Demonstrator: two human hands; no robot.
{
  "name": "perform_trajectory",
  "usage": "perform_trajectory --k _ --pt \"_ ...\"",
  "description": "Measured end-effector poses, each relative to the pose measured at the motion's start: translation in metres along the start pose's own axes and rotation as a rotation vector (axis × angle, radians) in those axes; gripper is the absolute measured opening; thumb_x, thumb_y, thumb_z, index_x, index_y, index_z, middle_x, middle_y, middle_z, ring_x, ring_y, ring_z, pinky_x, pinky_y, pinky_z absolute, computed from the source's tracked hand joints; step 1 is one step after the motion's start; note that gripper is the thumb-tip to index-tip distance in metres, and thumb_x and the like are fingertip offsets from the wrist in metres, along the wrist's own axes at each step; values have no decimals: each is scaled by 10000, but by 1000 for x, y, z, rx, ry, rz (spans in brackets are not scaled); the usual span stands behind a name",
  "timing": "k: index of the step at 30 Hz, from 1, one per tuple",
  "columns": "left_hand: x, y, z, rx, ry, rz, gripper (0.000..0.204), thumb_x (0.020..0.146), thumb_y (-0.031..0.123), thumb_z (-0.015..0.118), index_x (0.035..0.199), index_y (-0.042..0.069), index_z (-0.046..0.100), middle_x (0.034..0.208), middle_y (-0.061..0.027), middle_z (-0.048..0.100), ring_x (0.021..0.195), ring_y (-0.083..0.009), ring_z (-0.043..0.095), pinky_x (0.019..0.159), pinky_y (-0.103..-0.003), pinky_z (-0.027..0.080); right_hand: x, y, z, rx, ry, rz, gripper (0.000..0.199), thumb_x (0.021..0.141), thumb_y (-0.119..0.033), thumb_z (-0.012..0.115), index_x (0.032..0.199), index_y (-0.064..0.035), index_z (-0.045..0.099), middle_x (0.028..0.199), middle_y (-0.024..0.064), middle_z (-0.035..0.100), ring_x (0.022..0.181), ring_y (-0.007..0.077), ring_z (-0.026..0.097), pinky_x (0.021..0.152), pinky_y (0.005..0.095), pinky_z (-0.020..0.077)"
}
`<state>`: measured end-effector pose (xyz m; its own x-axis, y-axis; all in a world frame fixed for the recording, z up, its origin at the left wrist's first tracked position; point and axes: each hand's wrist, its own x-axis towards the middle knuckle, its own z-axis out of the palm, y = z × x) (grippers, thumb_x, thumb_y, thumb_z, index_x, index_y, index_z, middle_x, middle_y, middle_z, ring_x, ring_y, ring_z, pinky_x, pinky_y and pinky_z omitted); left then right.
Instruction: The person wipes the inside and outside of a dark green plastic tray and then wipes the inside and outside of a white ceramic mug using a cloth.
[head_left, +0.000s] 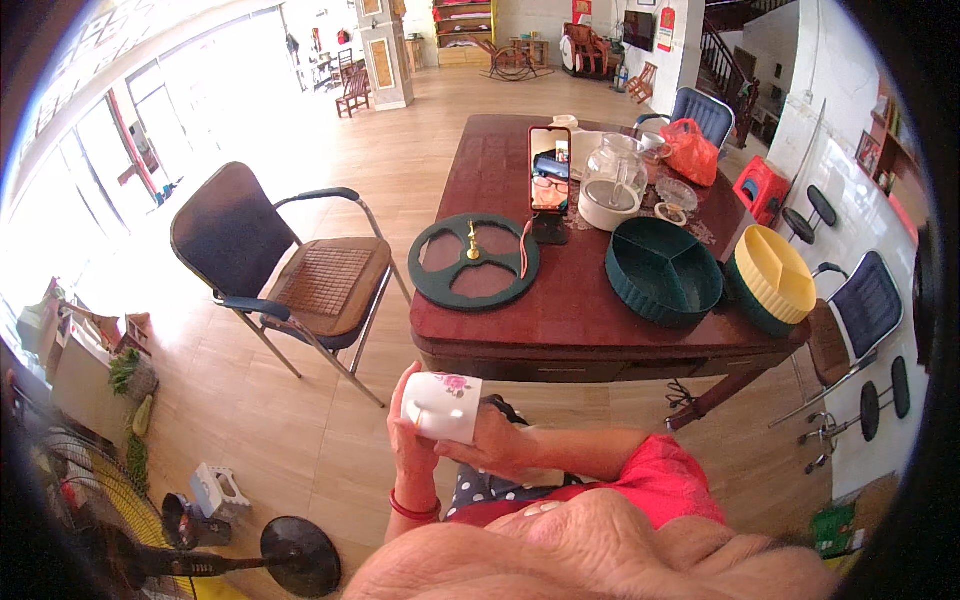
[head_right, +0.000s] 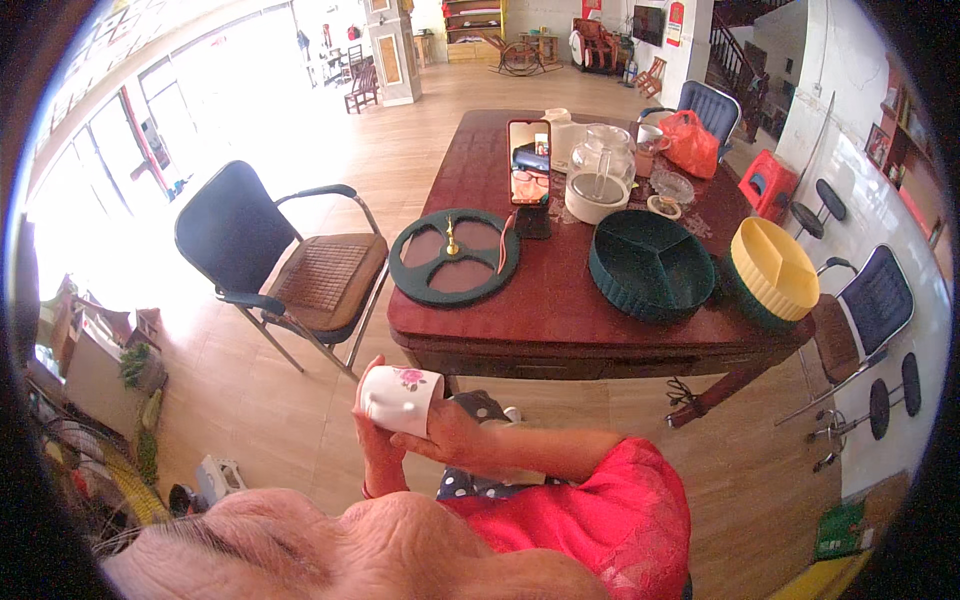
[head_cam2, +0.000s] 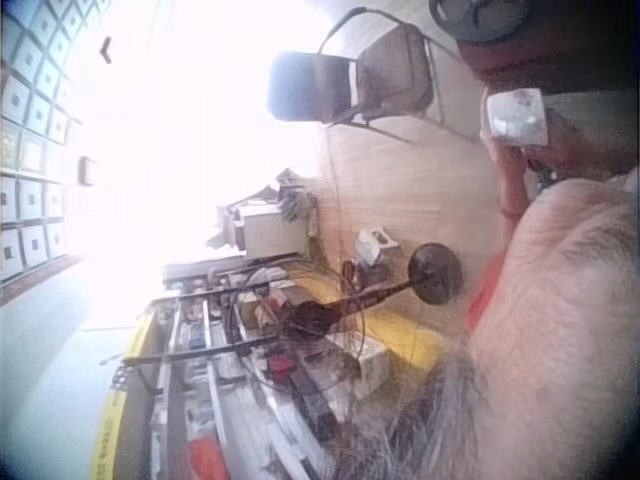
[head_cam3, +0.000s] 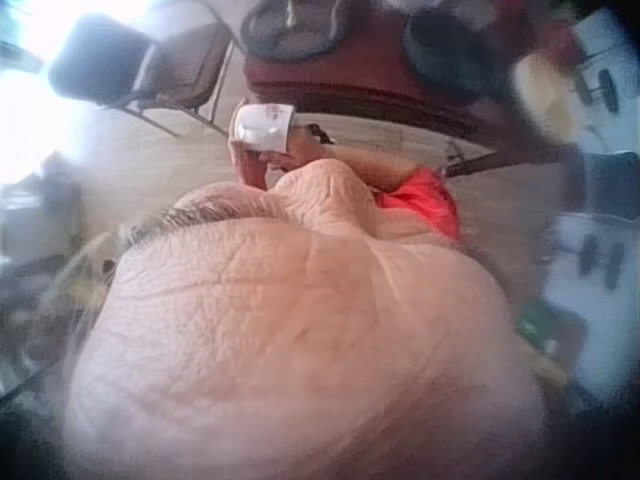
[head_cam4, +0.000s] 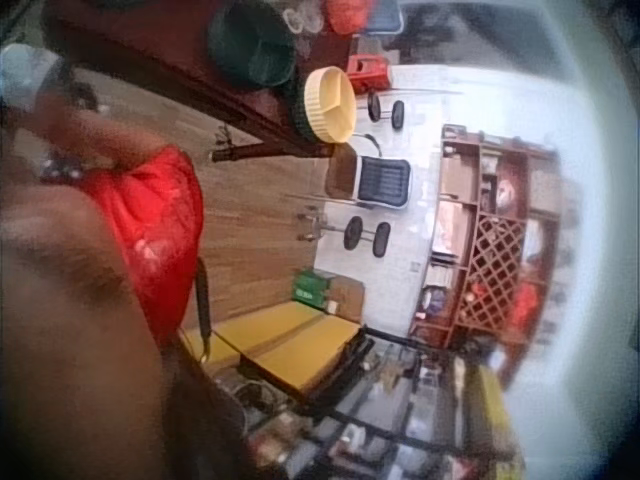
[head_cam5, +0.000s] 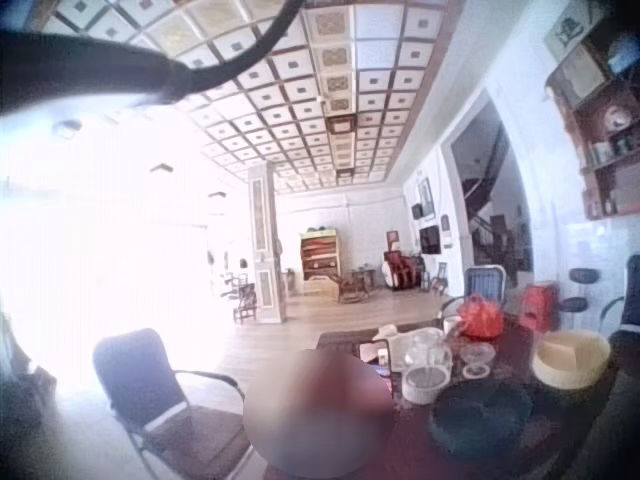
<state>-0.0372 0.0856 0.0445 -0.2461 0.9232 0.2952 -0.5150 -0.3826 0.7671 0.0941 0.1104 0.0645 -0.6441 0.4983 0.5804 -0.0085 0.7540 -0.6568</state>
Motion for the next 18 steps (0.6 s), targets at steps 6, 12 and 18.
perform_trajectory --k 6,12,18 --pt "-10 -4 -3 24 -45 -45 917 738 604 620 1290 -82 363 1033 -187 587 924 -280 607 802 -377 512 -10 -17 9 156 71 113 356 793 -142 662 1130 -85 564 1070 124 582 993 285 558 855 389 437" --pt "-22 8 25 51 -91 -132 853 729 495 710 1290 -70 403 1088 -139 591 978 -204 591 842 -311 475 -17 -14 -16 -96 23 -75 408 742 -259 714 1092 -101 577 1052 107 595 971 319 561 799 418 455" --pt "-23 2 65 87 -208 -110 965 669 591 716 1310 -43 371 1148 -120 559 1025 -194 564 875 -309 453 -56 -27 -41 240 118 163 380 822 -282 645 1124 -67 561 1092 138 577 1017 347 535 884 439 406"
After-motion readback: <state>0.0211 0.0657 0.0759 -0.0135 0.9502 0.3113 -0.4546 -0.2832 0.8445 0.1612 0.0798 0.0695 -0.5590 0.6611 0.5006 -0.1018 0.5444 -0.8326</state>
